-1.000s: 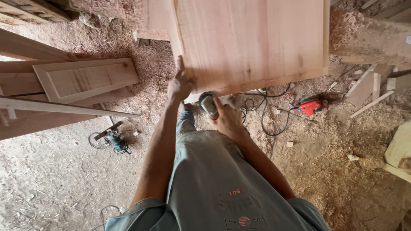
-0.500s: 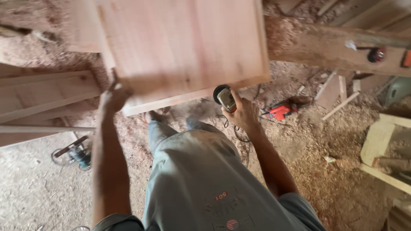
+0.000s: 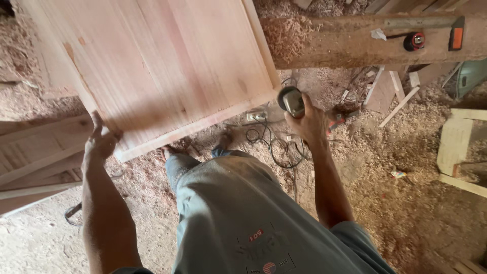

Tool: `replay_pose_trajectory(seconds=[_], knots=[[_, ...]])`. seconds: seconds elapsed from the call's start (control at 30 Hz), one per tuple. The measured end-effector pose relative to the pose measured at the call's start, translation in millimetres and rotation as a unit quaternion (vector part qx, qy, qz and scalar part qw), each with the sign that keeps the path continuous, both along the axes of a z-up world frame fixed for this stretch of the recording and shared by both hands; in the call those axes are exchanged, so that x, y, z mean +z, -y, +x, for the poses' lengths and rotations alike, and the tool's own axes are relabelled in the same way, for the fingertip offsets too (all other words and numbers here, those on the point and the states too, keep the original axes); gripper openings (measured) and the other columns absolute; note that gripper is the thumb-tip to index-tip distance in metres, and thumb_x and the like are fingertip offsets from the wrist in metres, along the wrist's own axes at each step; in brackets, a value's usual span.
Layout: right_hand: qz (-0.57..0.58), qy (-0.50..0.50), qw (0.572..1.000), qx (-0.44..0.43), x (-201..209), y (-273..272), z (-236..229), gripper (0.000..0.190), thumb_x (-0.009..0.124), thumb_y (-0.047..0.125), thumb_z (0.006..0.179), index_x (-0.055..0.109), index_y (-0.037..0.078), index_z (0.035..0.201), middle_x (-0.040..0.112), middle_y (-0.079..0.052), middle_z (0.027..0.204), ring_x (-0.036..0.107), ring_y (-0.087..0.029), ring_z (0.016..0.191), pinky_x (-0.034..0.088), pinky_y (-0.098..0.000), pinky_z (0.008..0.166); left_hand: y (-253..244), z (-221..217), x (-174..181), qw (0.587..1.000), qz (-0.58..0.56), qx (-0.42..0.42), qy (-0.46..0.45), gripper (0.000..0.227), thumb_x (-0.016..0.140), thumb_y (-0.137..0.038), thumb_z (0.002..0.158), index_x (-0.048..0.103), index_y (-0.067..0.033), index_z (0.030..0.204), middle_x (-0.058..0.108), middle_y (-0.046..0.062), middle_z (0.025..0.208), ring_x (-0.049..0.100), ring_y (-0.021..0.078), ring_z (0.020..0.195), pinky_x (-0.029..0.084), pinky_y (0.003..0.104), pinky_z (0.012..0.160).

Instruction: The person uses an electric sander to smooth the surface of a wooden board. They repeatedly flip the board over to sand both sides and move it around the workbench to access different areas.

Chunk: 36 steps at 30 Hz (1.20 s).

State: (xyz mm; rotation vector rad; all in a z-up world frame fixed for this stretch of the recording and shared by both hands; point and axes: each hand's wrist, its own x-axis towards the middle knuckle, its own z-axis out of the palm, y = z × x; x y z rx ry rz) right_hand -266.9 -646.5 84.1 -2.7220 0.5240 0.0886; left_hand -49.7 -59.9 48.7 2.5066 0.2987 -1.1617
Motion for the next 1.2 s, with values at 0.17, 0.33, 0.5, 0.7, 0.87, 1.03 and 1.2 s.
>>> replay_pose_trajectory(seconds=[0.17,0.33,0.5,0.7,0.87,1.03,1.2], knots=[[0.106,0.029,0.994,0.002,5.9,-48.9,-13.5,0.063,0.080,0.036,0.091,0.055,0.011,0.143,0.076,-0.014,0.099,0.076,-0.021,0.072,0.066,-0.0332,0.062,19.3,0.0,18.7,1.000,0.029,-0.001,-0.001,0.071,0.057,-0.037,0.106,0.019,-0.0434,0.165,-0.012,-0.005,0.177,0.050,0.0405,0.136,0.050,0.024,0.058],[0.096,0.075,0.985,0.125,-3.7,-98.0,10.1,0.071,0.082,0.028,0.079,0.054,0.000,0.137,0.071,-0.025,0.101,0.072,-0.025,0.065,0.064,-0.0351,0.056,38.7,-4.9,45.0,0.992,0.051,0.113,-0.030,0.094,0.057,-0.034,0.102,-0.004,-0.0377,0.174,0.031,0.016,0.171,0.069,0.0421,0.108,0.043,0.034,0.057],[0.060,0.034,0.994,0.089,-6.2,-65.7,13.9,0.073,0.081,0.030,0.084,0.051,0.000,0.143,0.074,-0.016,0.088,0.072,-0.023,0.060,0.062,-0.0346,0.054,43.6,-7.8,55.8,0.994,0.058,0.091,-0.021,0.091,0.056,-0.041,0.103,-0.004,-0.0375,0.172,0.039,0.022,0.163,0.062,0.0452,0.120,0.048,0.044,0.079],[0.007,0.048,0.999,-0.011,15.6,4.6,-3.3,0.069,0.080,0.032,0.088,0.053,0.005,0.145,0.076,-0.015,0.093,0.073,-0.021,0.065,0.064,-0.0347,0.062,33.4,-9.2,43.2,0.996,0.055,0.072,0.000,0.089,0.055,-0.046,0.103,-0.005,-0.0374,0.169,0.045,0.027,0.157,0.048,0.0473,0.138,0.048,0.053,0.106],[0.017,-0.018,0.998,-0.062,29.8,-5.3,-17.0,0.073,0.080,0.034,0.086,0.050,0.006,0.146,0.075,-0.016,0.089,0.073,-0.024,0.060,0.063,-0.0368,0.057,29.4,-9.5,32.6,0.995,0.075,0.069,-0.005,0.091,0.056,-0.044,0.104,-0.006,-0.0401,0.170,0.045,0.028,0.156,0.059,0.0419,0.114,0.055,0.051,0.088],[0.081,0.071,0.993,0.054,4.5,-62.4,-2.5,0.067,0.082,0.037,0.085,0.056,0.005,0.138,0.076,-0.017,0.091,0.074,-0.021,0.064,0.064,-0.0321,0.054,33.6,-11.3,39.0,0.994,0.057,0.096,-0.004,0.090,0.055,-0.043,0.103,-0.006,-0.0372,0.169,0.045,0.031,0.156,0.047,0.0191,0.057,0.038,0.032,0.045],[0.033,0.060,0.994,0.089,-13.1,-64.4,9.7,0.071,0.084,0.032,0.082,0.056,0.000,0.140,0.075,-0.017,0.086,0.072,-0.022,0.058,0.062,-0.0346,0.051,43.3,-13.4,47.3,0.994,0.061,0.092,-0.010,0.081,0.051,-0.046,0.105,0.001,-0.0358,0.168,0.034,0.022,0.163,0.051,0.0192,0.062,0.037,0.029,0.043]])
